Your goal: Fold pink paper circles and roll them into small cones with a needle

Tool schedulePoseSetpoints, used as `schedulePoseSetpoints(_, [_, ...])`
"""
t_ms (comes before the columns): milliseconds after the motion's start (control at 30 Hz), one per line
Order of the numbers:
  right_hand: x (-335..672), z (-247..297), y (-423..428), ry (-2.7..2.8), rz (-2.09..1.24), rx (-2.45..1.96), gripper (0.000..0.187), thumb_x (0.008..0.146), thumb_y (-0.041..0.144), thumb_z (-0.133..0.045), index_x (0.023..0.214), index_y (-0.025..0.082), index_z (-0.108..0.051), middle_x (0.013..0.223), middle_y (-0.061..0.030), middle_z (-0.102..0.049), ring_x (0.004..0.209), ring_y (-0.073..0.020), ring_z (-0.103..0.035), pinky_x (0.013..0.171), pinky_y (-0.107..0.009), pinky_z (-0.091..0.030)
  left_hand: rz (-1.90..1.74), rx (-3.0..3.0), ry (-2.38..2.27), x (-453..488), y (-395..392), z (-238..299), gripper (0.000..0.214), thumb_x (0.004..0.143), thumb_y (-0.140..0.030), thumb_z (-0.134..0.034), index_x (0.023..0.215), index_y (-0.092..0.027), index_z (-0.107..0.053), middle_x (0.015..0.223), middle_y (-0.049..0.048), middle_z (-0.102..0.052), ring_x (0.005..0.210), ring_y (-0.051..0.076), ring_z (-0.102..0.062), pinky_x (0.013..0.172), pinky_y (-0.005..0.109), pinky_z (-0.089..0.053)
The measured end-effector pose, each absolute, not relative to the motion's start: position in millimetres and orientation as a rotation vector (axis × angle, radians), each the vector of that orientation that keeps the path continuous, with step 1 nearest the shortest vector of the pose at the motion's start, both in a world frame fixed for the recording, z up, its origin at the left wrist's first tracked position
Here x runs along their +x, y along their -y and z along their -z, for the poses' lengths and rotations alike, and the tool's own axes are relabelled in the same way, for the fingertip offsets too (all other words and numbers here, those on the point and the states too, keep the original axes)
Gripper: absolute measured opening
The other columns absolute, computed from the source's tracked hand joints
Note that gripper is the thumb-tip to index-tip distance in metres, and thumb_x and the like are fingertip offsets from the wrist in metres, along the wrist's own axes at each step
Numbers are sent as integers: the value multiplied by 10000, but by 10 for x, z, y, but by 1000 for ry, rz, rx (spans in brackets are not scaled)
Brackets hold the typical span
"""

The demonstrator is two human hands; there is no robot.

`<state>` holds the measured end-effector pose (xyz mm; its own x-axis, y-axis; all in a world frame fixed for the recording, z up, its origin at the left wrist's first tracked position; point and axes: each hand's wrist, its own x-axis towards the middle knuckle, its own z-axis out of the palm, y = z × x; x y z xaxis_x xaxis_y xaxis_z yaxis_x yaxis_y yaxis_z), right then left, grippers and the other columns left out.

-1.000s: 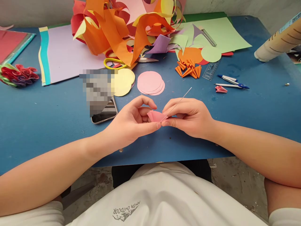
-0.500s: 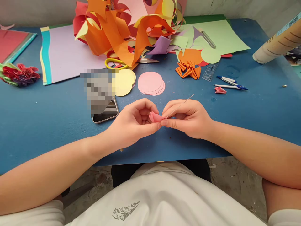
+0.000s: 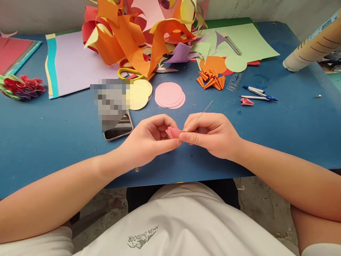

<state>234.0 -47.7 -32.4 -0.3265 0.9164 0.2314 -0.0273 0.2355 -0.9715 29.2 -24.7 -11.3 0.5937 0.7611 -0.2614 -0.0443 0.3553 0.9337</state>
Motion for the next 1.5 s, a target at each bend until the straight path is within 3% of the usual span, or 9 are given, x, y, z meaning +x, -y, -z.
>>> schedulePoseSetpoints(133, [2370,279,481,1633,-1083,-870,379,947,377,-748,639,169,-671,622,-12,-630,642,-122,-580,585,-265,-461,-617,1062,-721,285,246,143,266,732,-102,-903,797,-161,-652,688,-44,-630,644,67,-574,589,159,-485])
schedulePoseSetpoints(233, [2402,271,474,1666,-1058,-852,350,1003,349,-664,705,169,-697,687,-36,-660,690,-134,-606,625,-273,-493,-645,1058,-710,278,241,155,224,779,-99,-870,805,-156,-655,718,-40,-650,666,64,-595,616,158,-511])
schedulePoseSetpoints(333, [2422,292,467,1706,-1036,-830,129,918,270,-760,844,167,-738,776,-45,-698,731,-148,-626,662,-285,-539,-654,1041,-712,275,231,160,254,735,-48,-882,808,-154,-663,723,-51,-650,666,53,-591,617,141,-508])
schedulePoseSetpoints(433, [2428,314,466,1767,-983,-842,67,875,202,-786,849,161,-740,769,-38,-703,713,-144,-625,657,-286,-539,-636,1022,-708,275,218,170,262,725,-25,-877,816,-156,-669,725,-53,-658,676,52,-599,622,133,-506])
schedulePoseSetpoints(633, [2433,296,476,1758,-1093,-815,126,914,193,-746,797,146,-756,720,-25,-689,668,-118,-597,623,-264,-496,-536,1014,-725,260,215,184,282,714,18,-856,835,-165,-679,697,-57,-657,645,45,-566,599,129,-474])
schedulePoseSetpoints(867, [2396,359,501,1606,-1174,-887,191,848,175,-807,695,165,-694,674,14,-630,628,-100,-533,583,-259,-437,-540,1020,-756,276,232,168,273,707,-1,-865,811,-160,-669,681,-55,-663,644,59,-596,590,140,-490])
schedulePoseSetpoints(1133, [2375,428,484,1611,-1192,-932,82,878,228,-778,829,168,-751,789,-26,-697,719,-131,-611,655,-281,-501,-610,1016,-813,291,222,196,334,666,15,-888,818,-157,-645,717,-59,-692,654,54,-633,621,132,-531])
schedulePoseSetpoints(1500, [2320,417,478,1461,-1310,-889,86,820,188,-830,781,157,-761,705,3,-694,626,-84,-576,570,-214,-470,-648,1054,-871,314,257,142,377,628,-4,-920,772,-158,-607,674,-76,-636,597,31,-559,562,109,-470])
